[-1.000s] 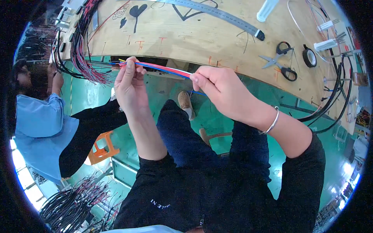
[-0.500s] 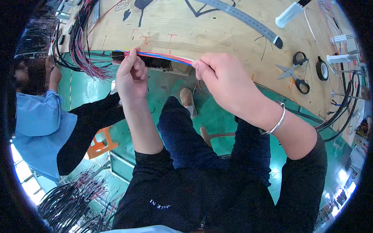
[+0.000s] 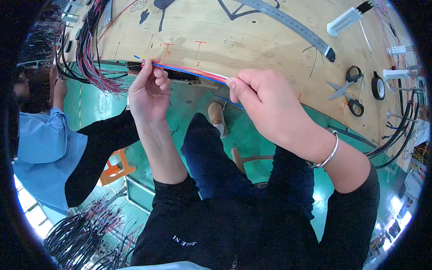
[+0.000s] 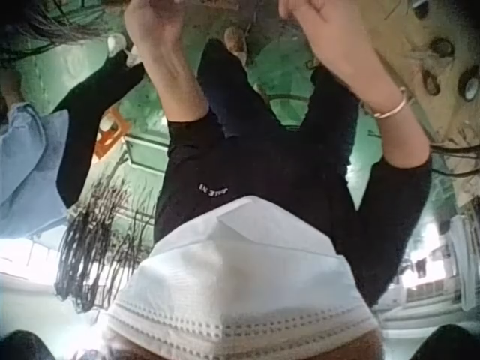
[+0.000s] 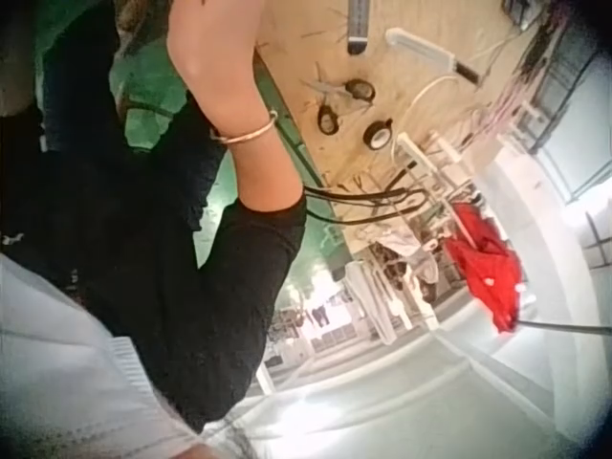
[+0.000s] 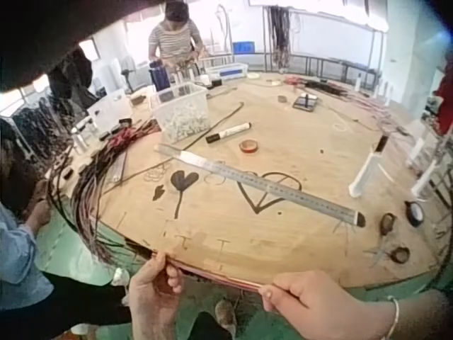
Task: Measuring, aligning, and bundle-taping colored wires for a wire harness assembly.
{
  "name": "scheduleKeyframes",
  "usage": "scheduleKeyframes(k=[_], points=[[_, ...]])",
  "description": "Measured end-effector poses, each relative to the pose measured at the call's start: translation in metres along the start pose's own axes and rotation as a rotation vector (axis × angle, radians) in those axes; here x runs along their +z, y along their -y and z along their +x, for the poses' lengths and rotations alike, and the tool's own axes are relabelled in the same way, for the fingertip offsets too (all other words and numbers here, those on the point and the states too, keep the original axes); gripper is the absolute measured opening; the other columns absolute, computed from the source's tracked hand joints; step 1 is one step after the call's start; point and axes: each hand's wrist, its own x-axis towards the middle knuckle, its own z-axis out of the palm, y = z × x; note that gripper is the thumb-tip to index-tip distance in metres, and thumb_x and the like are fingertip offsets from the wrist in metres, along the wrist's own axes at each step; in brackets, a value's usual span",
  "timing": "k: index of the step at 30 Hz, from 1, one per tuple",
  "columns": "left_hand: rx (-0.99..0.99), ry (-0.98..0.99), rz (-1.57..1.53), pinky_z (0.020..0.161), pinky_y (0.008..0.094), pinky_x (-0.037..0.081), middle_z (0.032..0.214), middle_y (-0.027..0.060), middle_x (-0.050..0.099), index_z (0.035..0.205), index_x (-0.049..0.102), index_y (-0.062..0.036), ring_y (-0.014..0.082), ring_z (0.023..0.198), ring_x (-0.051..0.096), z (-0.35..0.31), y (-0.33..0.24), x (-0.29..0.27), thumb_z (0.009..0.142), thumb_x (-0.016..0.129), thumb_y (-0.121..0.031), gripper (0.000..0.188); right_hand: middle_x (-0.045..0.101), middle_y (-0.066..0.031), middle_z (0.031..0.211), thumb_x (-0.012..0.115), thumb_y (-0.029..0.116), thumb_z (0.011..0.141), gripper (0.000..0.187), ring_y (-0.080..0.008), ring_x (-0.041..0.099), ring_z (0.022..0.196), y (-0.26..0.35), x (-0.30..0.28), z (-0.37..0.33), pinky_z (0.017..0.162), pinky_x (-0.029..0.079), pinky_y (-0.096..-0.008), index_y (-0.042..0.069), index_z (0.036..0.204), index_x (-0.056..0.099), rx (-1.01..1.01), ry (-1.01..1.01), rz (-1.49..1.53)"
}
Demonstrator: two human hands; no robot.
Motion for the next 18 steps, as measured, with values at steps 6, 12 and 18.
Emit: scheduleKeyframes(k=[6,12,18], points=[[0.054,-0.040,0.184,0.041,0.0228,0.029,0.058,0.0014,0.051,0.100,0.066,0.0046,0.0087,0.045,0.041,0.001,-0.001,0.003,0.095,0.059,-0.016,0.022,0.045,0.0000,0.063,0.049,0.022,0.100,0.033,-0.0082,0.041,0.061,0.002,-0.002,0.001,0.056,0.035,-0.0263,0.001,0.076,0.057,0.007,0.006,0.005],[0.189,-0.178,0.361,0.039,0.0208,0.022,0.051,-0.0024,0.043,0.099,0.069,0.0061,0.0046,0.041,0.032,-0.005,0.005,0.015,0.091,0.064,-0.012,0.020,0.046,0.0007,0.061,0.048,0.022,0.101,0.033,-0.0073,0.042,0.061,-0.004,0.003,-0.004,0.056,0.036,-0.0253,0.001,0.076,0.057,0.008,-0.004,0.038],[0.294,-0.084,0.360,0.047,0.0224,0.042,0.071,0.0087,0.065,0.094,0.069,0.0078,0.0110,0.055,0.055,-0.038,0.004,0.021,0.091,0.065,-0.009,0.018,0.053,0.0002,0.066,0.049,0.021,0.100,0.032,-0.0081,0.048,0.058,-0.011,-0.015,-0.020,0.060,0.042,-0.0234,0.000,0.078,0.060,0.158,0.250,0.162]])
